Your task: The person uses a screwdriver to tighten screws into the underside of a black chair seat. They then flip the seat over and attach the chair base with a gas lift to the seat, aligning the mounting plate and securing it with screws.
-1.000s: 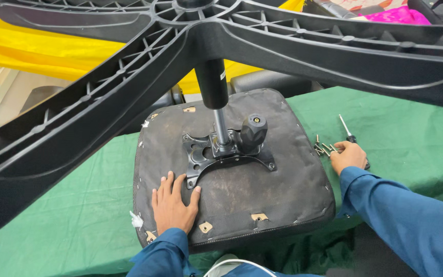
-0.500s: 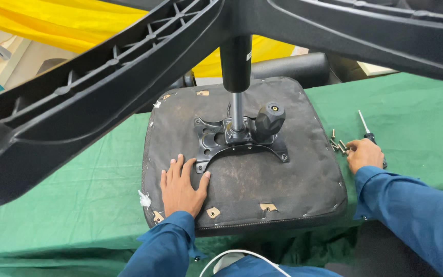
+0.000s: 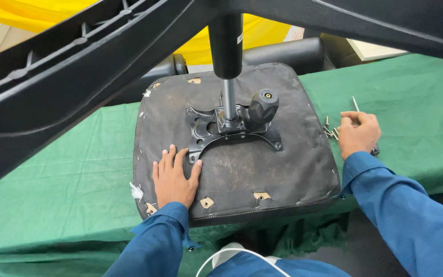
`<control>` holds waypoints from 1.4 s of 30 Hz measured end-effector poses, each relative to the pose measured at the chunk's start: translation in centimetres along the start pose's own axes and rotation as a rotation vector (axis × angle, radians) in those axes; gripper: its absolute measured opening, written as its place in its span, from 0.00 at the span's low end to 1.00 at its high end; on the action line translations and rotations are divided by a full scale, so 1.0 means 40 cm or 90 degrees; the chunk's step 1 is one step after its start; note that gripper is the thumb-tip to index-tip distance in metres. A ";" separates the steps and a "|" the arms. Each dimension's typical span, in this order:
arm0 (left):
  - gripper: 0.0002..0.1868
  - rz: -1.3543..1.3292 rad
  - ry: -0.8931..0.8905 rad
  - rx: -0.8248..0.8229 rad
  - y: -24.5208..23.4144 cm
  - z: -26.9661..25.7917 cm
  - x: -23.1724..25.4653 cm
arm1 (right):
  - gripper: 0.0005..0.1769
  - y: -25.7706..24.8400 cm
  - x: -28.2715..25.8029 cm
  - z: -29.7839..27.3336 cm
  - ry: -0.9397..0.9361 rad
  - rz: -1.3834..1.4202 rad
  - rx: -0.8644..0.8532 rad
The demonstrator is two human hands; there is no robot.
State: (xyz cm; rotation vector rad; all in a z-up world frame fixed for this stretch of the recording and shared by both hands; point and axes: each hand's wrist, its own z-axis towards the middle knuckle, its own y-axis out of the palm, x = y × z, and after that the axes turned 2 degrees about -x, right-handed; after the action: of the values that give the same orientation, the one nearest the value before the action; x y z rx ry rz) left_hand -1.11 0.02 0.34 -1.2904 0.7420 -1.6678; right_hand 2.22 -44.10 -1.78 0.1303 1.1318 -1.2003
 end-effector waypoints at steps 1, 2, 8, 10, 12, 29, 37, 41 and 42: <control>0.29 0.004 0.001 0.002 0.001 0.000 0.000 | 0.05 -0.001 -0.038 -0.005 0.046 0.112 -0.066; 0.28 0.007 0.004 0.003 0.002 -0.002 -0.002 | 0.06 -0.001 -0.070 -0.018 0.092 0.222 -0.136; 0.28 0.011 0.010 0.007 0.005 -0.002 -0.004 | 0.12 0.017 -0.173 -0.092 0.095 0.257 -0.509; 0.28 0.006 0.009 0.009 0.003 -0.001 -0.005 | 0.12 0.027 -0.183 -0.100 0.103 0.221 -0.551; 0.28 0.004 0.010 0.012 0.004 0.001 -0.006 | 0.12 0.035 -0.191 -0.104 0.096 0.192 -0.567; 0.28 0.004 0.012 0.012 0.006 -0.003 -0.006 | 0.13 0.044 -0.238 -0.132 0.020 0.044 -0.508; 0.27 0.005 0.020 0.017 0.006 -0.003 -0.007 | 0.15 0.048 -0.245 -0.142 -0.029 0.039 -0.493; 0.27 -0.005 0.017 0.021 0.005 0.000 -0.010 | 0.17 0.053 -0.257 -0.142 -0.004 -0.002 -0.500; 0.27 -0.008 0.019 0.025 0.007 0.000 -0.011 | 0.17 0.054 -0.257 -0.141 0.000 -0.007 -0.502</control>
State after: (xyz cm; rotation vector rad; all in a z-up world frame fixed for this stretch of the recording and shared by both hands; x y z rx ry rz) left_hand -1.01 0.30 -0.09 -1.2480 0.7156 -1.7068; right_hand 1.19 -32.87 2.13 -0.4761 1.5254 -0.6899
